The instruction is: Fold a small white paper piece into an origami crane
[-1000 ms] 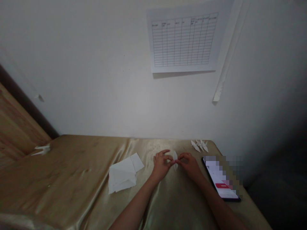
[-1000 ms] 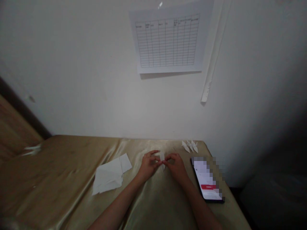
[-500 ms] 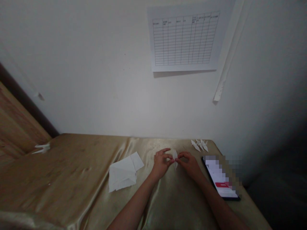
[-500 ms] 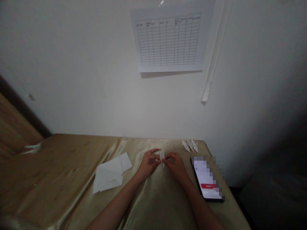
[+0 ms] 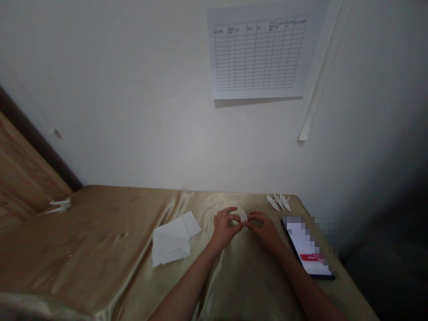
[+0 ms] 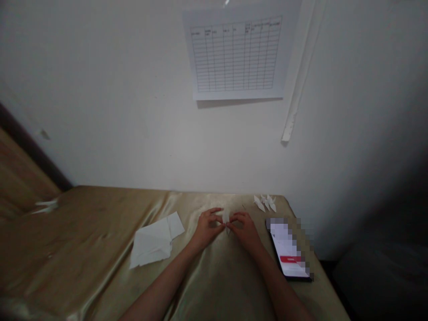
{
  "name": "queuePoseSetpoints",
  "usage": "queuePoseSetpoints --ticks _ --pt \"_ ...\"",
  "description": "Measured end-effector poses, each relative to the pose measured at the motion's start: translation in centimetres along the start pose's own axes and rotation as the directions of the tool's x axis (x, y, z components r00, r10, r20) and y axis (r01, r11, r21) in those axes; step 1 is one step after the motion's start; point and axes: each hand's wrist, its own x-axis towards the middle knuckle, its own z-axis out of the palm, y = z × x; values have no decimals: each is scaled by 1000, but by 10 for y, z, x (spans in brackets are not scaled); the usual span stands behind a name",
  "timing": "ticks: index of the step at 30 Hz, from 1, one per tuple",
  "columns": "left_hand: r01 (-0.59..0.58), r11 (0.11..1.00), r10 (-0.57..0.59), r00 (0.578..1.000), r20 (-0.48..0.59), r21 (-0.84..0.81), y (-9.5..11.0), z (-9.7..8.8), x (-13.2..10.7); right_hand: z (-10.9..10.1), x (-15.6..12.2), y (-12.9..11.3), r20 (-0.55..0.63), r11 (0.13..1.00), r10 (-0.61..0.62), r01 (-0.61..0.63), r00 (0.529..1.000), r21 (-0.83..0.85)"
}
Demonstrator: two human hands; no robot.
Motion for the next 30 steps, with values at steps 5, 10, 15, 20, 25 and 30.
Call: queuePoseSetpoints --ticks 5,10,15,20,25,30 --pt "-3 1000 3 1000 0 6 -1 -1 0 1 -1 -2 18 1000 -9 9 1000 -5" --pt "-26 1000 26 1000 4 11 -3 -2 0 0 -1 -6 28 999 1 0 1000 -37" --pt "-9 1000 8 999 31 20 0 -4 1 0 -1 -5 16 998 -7 8 1000 -57" --pt "7 1000 -7 999 41 19 -1 -5 2 -2 1 -3 30 997 -48 50 998 -60" --pt "7 1000 -7 999 36 16 -3 -4 2 -3 2 -4 54 998 -50 52 997 -44" --pt "3 1000 -2 999 48 -3 -3 -5 4 -6 2 -7 59 998 -42 44 997 -36"
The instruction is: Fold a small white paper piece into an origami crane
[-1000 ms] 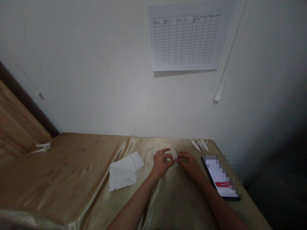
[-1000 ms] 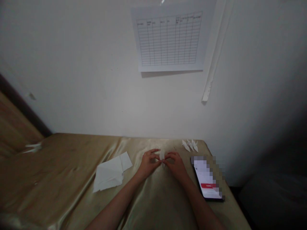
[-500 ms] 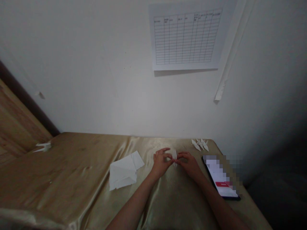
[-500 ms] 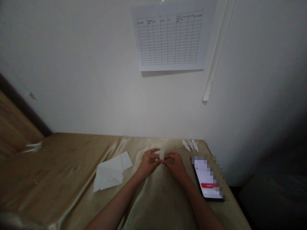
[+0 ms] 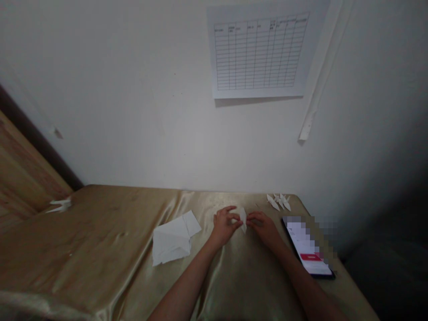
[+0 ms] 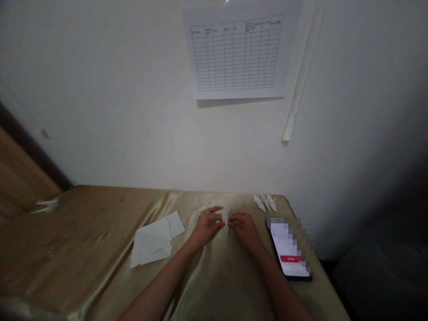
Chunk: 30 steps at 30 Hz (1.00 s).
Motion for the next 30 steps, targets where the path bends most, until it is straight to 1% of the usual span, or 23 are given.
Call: queuePoseSetpoints --ticks 12,17,23,26,30 --pt "4 1000 -4 1000 3 0 0 -1 0 -2 -1 -1 17 999 -22 22 1000 24" --pt "6 1000 -6 1000 9 -4 0 -2 1 -2 -1 -3 32 1000 -31 31 999 1" --pt "-2 1000 2 1000 10 -2 -1 -2 2 0 -3 -5 12 997 -63 64 998 -31" --pt "-4 1000 4 1000 11 -10 -2 -2 2 -1 -2 -5 25 998 -60 61 998 -24" --pt "5 1000 -4 1000 13 -12 -3 0 2 0 -1 -2 8 998 -63 63 998 -20"
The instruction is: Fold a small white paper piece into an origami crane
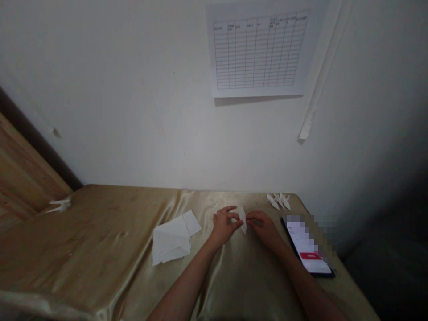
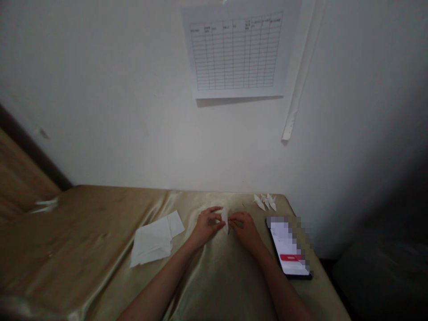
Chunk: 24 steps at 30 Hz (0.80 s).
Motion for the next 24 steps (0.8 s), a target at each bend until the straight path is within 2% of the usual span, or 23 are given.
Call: queuePoseSetpoints --ticks 15,24 --pt "-13 1000 13 1000 0 6 0 0 -1 -3 0 -3 56 1000 -4 2 998 26" --pt "12 998 -14 999 36 66 3 -2 -2 5 -3 3 -12 983 -92 89 996 -160"
